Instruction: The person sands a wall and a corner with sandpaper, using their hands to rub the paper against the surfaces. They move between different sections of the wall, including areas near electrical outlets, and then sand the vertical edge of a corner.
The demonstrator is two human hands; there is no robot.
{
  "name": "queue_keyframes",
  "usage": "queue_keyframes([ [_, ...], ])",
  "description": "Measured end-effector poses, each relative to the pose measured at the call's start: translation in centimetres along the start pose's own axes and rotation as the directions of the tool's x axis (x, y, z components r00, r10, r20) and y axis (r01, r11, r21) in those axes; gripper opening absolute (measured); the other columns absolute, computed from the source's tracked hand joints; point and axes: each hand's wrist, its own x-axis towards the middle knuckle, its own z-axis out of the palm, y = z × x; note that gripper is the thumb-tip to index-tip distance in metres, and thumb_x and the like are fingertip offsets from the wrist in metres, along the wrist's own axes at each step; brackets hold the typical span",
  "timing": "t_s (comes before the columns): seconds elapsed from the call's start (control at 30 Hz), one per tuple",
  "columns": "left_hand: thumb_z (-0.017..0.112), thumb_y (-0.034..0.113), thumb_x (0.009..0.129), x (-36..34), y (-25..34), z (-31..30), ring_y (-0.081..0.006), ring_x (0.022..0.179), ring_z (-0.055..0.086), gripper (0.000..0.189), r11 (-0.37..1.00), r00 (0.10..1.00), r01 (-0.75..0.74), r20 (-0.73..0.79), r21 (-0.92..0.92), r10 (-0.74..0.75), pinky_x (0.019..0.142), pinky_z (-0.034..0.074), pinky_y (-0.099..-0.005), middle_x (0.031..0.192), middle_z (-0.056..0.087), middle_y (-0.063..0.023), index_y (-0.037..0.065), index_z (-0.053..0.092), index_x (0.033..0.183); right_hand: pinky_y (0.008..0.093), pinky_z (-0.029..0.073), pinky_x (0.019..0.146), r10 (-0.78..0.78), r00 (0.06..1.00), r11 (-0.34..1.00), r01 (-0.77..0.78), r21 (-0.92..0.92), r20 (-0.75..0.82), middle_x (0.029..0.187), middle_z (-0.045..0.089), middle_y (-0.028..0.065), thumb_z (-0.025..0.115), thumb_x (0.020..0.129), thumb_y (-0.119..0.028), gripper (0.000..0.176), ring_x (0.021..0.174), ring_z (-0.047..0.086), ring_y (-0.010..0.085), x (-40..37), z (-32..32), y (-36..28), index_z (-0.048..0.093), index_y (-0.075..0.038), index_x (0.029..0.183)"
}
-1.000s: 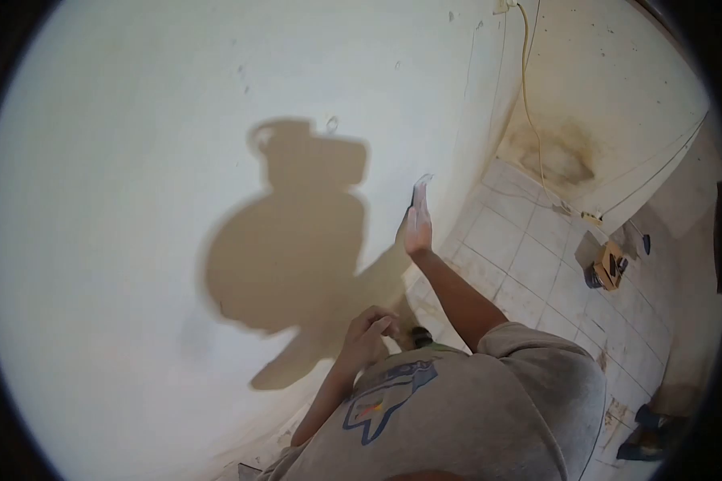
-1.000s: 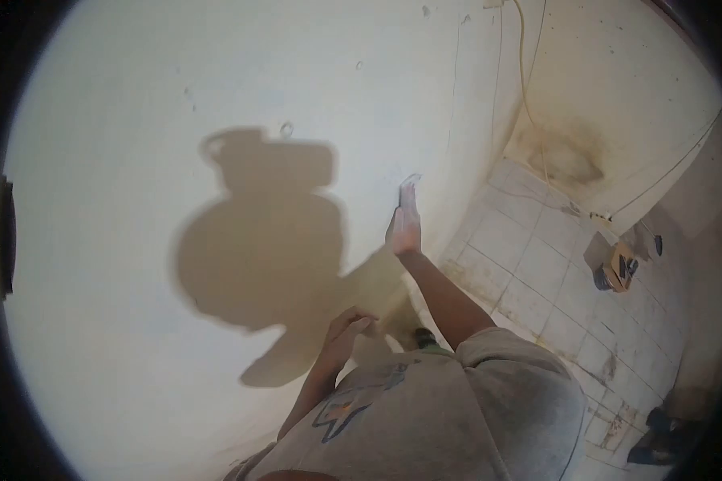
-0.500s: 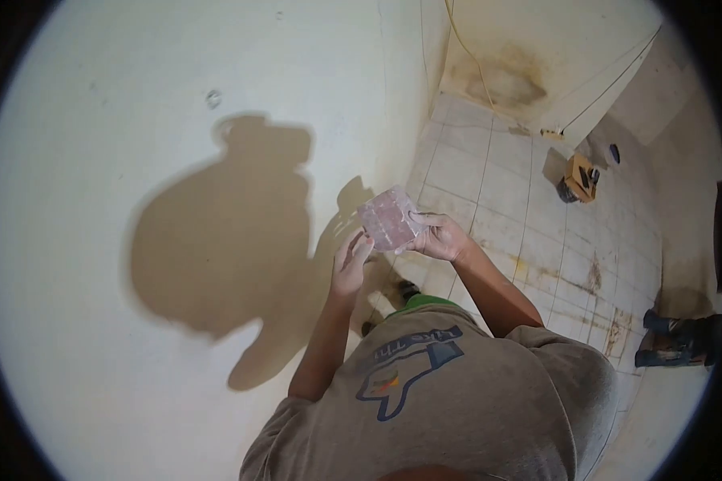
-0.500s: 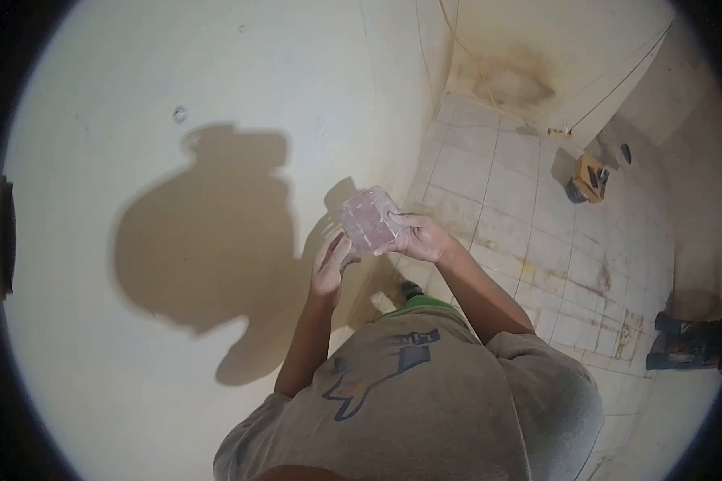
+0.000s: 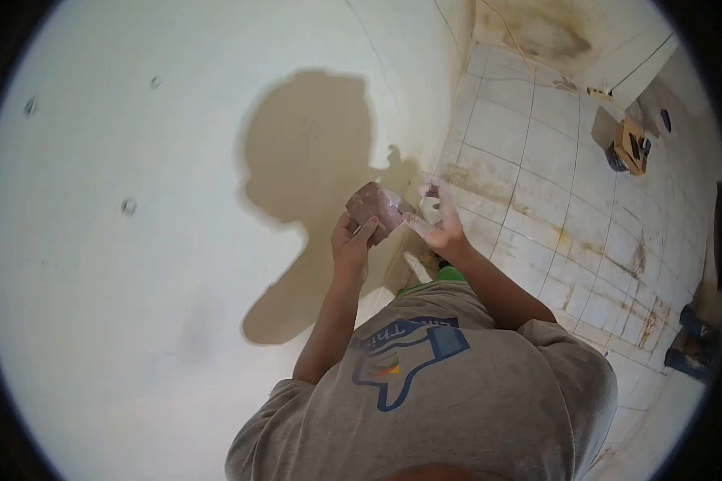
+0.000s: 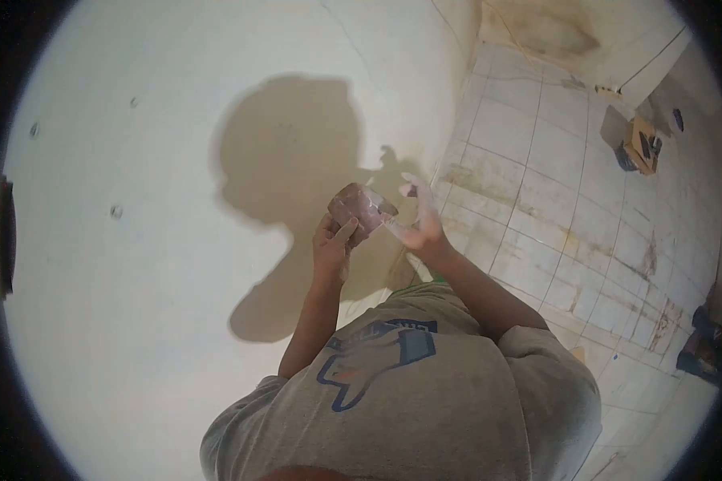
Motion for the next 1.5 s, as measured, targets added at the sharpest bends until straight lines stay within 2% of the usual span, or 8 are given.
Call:
queue_keyframes([
  [0.27,0.074,0.002,0.09,2.1,1.1,-1.3,-0.0185,0.094,0.071,0.024,0.897,0.98,-0.152,0.184,0.415,0.081,0.083,0.057,-0.0313,0.101,0.074,-0.0125,-0.005,0.068,0.112,0.0379,0.047,0.103,0.288,0.82,0.651,-0.547,0.526,0.495,0.109,0.065,0.0132,0.072,0.079,0.006,0.105,0.139,0.046,0.0262,5.6,-4.6,3.2,0.011,-0.006,0.164],
  [0.43,0.073,0.001,0.09,4.6,1.2,0.7,-0.0191,0.096,0.071,0.021,0.844,0.98,-0.166,0.18,0.511,0.084,0.085,0.057,-0.0328,0.103,0.073,-0.0133,-0.005,0.068,0.11,0.0419,0.032,0.118,0.325,0.84,0.928,-0.372,0.024,0.435,0.143,0.056,0.0222,0.078,0.082,-0.004,0.094,0.142,0.042,0.0303,7.7,-4.4,8.8,0.024,-0.006,0.159],
  [0.6,0.074,0.0,0.09,6.2,1.3,1.7,-0.02,0.097,0.071,0.028,0.857,0.99,-0.128,0.119,0.499,0.078,0.086,0.058,-0.0331,0.105,0.073,-0.0137,-0.007,0.066,0.116,0.045,0.027,0.12,0.409,0.835,0.769,-0.532,0.354,0.367,0.152,0.05,0.0221,0.076,0.085,-0.01,0.017,0.14,0.046,0.0331,11.0,-6.0,13.8,0.06,-0.01,0.08],
  [0.7,0.075,-0.001,0.089,7.1,1.2,1.9,-0.0203,0.096,0.071,0.031,0.912,0.99,-0.104,0.133,0.396,0.055,0.085,0.058,-0.0331,0.105,0.073,-0.0135,-0.007,0.066,0.118,0.0462,0.027,0.119,0.324,0.761,0.708,-0.589,0.389,0.562,0.158,0.042,0.0206,0.074,0.085,-0.008,0.017,0.146,0.038,0.0326,11.7,-7.1,11.7,0.061,-0.011,0.075],
  [0.8,0.075,-0.002,0.089,7.1,1.5,1.3,-0.0196,0.095,0.071,0.031,0.934,0.98,-0.067,0.197,0.35,-0.004,0.082,0.058,-0.0326,0.104,0.073,-0.0127,-0.006,0.066,0.118,0.0466,0.027,0.119,0.17,0.68,0.605,-0.644,0.469,0.714,0.166,0.029,0.0186,0.074,0.083,-0.008,0.019,0.154,0.026,0.0317,11.0,-5.4,10.9,0.069,-0.011,0.101],
  [0.93,0.075,-0.002,0.088,6.9,2.5,1.6,-0.0185,0.092,0.071,0.029,0.902,0.983,0.019,0.156,0.432,-0.095,0.079,0.057,-0.0313,0.103,0.073,-0.0118,-0.005,0.066,0.116,0.0446,0.03,0.118,0.192,0.677,0.897,-0.414,0.152,0.711,0.167,0.023,0.0174,0.076,0.084,-0.013,0.066,0.156,0.019,0.0282,11.1,-4.8,8.5,0.05,-0.013,0.145],
  [1.0,0.074,-0.002,0.089,6.5,2.9,2.3,-0.0186,0.093,0.07,0.027,0.911,0.987,-0.008,0.147,0.411,-0.057,0.08,0.056,-0.031,0.103,0.073,-0.0116,-0.004,0.065,0.115,0.0428,0.034,0.116,0.236,0.709,0.704,-0.596,0.387,0.664,0.162,0.034,0.0184,0.077,0.085,-0.018,0.084,0.153,0.028,0.0275,11.6,-3.9,8.6,0.035,-0.013,0.158],
  [1.5,0.072,-0.004,0.09,4.0,5.8,4.3,-0.0161,0.093,0.068,0.017,0.945,0.954,-0.183,0.282,0.27,0.104,0.083,0.056,-0.0307,0.101,0.071,-0.0078,0.001,0.064,0.105,0.0352,0.05,0.096,0.013,0.657,0.565,-0.626,0.537,0.753,0.113,0.068,0.0094,0.073,0.086,0.004,0.03,0.108,0.065,0.0199,11.9,-4.6,-0.9,0.062,-0.001,0.113],
])
